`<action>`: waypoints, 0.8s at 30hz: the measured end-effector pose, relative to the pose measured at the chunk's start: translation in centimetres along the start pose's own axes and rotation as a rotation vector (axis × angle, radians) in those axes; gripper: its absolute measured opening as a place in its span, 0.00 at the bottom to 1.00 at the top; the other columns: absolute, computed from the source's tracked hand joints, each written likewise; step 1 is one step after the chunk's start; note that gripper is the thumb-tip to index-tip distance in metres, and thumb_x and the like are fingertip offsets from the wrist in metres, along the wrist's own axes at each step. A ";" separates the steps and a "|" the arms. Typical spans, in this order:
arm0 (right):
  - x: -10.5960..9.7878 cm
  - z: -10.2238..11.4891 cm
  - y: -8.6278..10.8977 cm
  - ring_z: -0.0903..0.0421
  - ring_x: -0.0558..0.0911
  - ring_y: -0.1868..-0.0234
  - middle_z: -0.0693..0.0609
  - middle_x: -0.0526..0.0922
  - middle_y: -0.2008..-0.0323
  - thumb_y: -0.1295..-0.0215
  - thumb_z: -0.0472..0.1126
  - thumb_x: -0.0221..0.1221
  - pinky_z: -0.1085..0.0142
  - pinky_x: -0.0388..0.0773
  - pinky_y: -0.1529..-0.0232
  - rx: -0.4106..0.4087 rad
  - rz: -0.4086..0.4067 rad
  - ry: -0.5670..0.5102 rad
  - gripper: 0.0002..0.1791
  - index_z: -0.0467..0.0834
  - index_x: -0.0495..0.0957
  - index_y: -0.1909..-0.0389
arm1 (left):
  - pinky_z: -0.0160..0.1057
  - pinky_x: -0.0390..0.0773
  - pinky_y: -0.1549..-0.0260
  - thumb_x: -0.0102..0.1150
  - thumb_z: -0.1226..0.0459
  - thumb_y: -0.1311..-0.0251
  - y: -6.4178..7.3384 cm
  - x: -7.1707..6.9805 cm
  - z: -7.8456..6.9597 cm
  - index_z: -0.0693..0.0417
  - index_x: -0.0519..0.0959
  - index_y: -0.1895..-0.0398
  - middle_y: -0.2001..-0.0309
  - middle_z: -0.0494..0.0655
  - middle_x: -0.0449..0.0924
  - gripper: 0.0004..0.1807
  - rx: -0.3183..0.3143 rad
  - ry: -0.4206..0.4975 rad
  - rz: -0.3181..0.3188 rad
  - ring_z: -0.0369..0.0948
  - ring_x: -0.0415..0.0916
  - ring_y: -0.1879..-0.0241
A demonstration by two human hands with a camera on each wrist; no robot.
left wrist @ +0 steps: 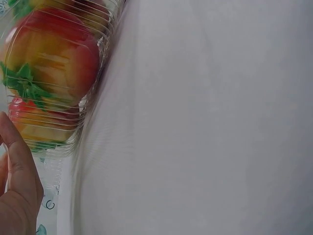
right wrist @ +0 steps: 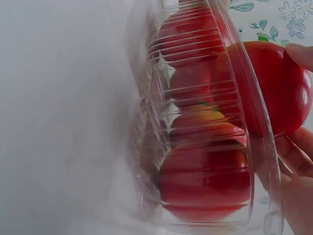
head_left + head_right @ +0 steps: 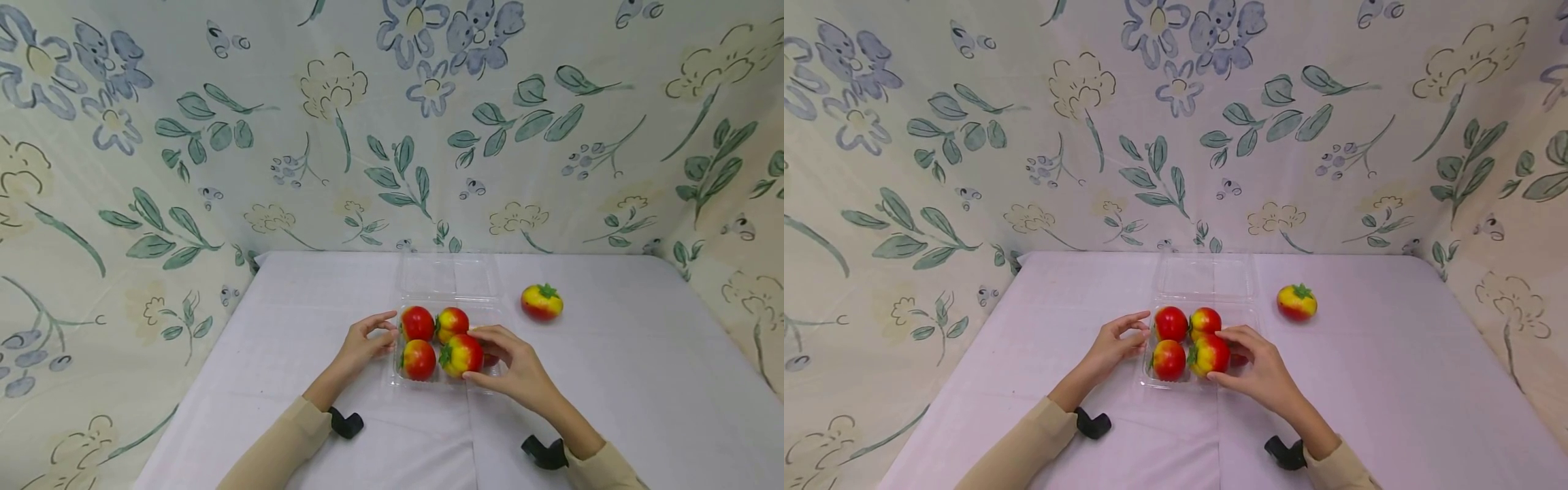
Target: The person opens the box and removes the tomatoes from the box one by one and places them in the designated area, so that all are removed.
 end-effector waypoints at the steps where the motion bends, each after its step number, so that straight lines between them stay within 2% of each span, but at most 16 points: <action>1: 0.0 0.0 0.0 0.55 0.78 0.47 0.54 0.77 0.44 0.51 0.44 0.78 0.59 0.81 0.47 0.002 -0.001 0.000 0.35 0.43 0.77 0.40 | 0.35 0.85 0.62 0.65 0.64 0.35 0.0 0.0 0.0 0.53 0.76 0.35 0.55 0.50 0.78 0.25 0.000 -0.003 0.000 0.39 0.81 0.71; 8: -0.4 0.1 0.2 0.55 0.78 0.46 0.54 0.77 0.44 0.51 0.43 0.78 0.63 0.80 0.46 0.005 -0.013 0.005 0.35 0.42 0.77 0.40 | 0.35 0.85 0.62 0.65 0.64 0.35 0.0 0.0 0.1 0.54 0.76 0.35 0.55 0.51 0.78 0.25 0.007 -0.013 0.004 0.39 0.81 0.71; 14: -1.1 -0.1 0.2 0.60 0.76 0.44 0.53 0.78 0.45 0.50 0.39 0.77 0.67 0.78 0.45 0.009 -0.043 -0.010 0.34 0.42 0.77 0.41 | 0.34 0.85 0.63 0.65 0.65 0.35 -0.1 0.0 0.1 0.56 0.75 0.34 0.55 0.52 0.78 0.26 0.019 -0.010 0.011 0.38 0.81 0.71; 24: -2.4 -0.6 0.1 0.65 0.76 0.43 0.45 0.78 0.42 0.48 0.35 0.75 0.75 0.75 0.45 0.020 -0.074 -0.053 0.33 0.40 0.76 0.40 | 0.34 0.85 0.63 0.65 0.65 0.36 -0.1 0.1 0.1 0.55 0.76 0.35 0.55 0.51 0.78 0.25 0.004 -0.001 0.001 0.38 0.81 0.71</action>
Point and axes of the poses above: each hand's wrist, its own y-axis away from the middle knuckle, its own x-axis out of the palm, z = x × y, the point moved 3 cm from there along -y, towards the middle knuckle
